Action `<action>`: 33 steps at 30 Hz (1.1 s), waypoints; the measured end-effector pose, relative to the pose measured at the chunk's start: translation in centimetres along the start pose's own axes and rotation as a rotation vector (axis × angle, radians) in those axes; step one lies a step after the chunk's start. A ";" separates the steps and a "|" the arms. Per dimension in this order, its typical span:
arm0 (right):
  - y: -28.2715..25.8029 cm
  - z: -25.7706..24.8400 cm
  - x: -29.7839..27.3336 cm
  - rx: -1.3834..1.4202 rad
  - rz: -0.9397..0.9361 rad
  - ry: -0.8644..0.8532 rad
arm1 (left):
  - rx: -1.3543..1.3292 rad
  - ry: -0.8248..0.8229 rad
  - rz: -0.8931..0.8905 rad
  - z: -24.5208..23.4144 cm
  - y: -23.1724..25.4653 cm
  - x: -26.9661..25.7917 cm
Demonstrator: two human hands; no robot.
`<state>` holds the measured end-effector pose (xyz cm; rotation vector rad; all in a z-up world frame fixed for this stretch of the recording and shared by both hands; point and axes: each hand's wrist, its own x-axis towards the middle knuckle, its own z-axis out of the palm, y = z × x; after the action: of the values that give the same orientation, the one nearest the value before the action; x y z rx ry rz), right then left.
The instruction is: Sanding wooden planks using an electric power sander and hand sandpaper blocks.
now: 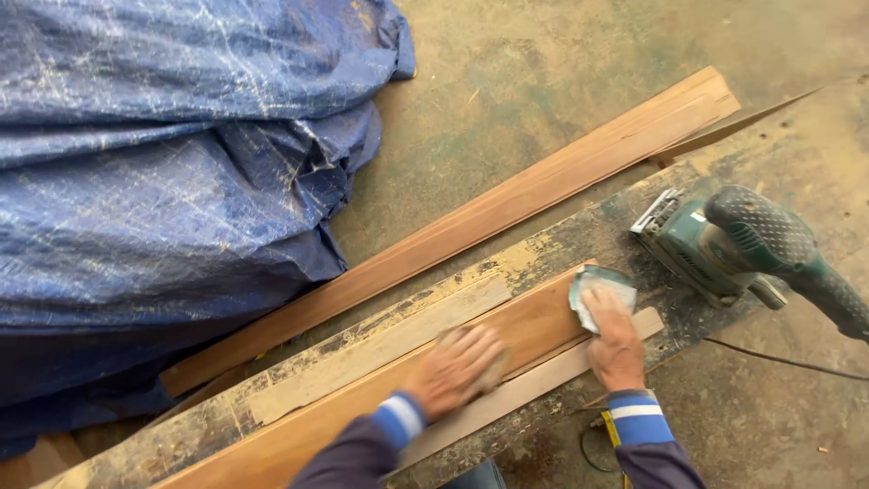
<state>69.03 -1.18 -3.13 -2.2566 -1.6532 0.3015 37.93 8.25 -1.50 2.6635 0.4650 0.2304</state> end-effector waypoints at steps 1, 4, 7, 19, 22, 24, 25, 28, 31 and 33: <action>0.6 0.1 0.6 -0.022 -0.053 0.077 | 0.012 0.028 -0.030 1.4 0.5 3.5; 0.1 0.1 0.3 -0.028 -0.110 0.081 | 0.052 0.071 -0.045 1.9 0.4 2.8; 0.0 0.0 0.2 0.036 -0.116 0.077 | -0.018 0.017 -0.084 -2.9 -0.7 -5.7; -1.0 -0.5 0.3 -0.006 -0.126 0.080 | 0.022 0.102 -0.339 -0.2 0.9 -3.5; -0.4 -0.4 0.2 -0.037 -0.155 0.065 | 0.063 0.138 -0.274 1.3 0.6 -4.4; -0.6 1.2 -0.5 -0.040 -0.124 0.116 | 0.062 0.122 -0.305 -1.4 -0.5 -11.2; -0.8 2.3 -0.9 -0.035 -0.084 0.164 | 0.062 0.094 -0.335 -2.9 -1.1 -14.8; -11.5 6.9 -5.1 0.175 -0.101 0.097 | 0.224 -0.008 -0.436 -4.1 -3.4 -27.0; -24.2 10.2 -12.1 0.305 -0.515 -0.188 | 0.308 0.009 -0.396 -5.0 -3.2 -30.2; -24.3 8.7 -12.2 0.308 -0.607 -0.251 | 0.259 0.022 -0.416 -5.4 -3.1 -30.0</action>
<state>40.75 -4.97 -2.19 -1.4566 -2.1464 0.6452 7.86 2.18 -0.65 2.7292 1.1041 0.0758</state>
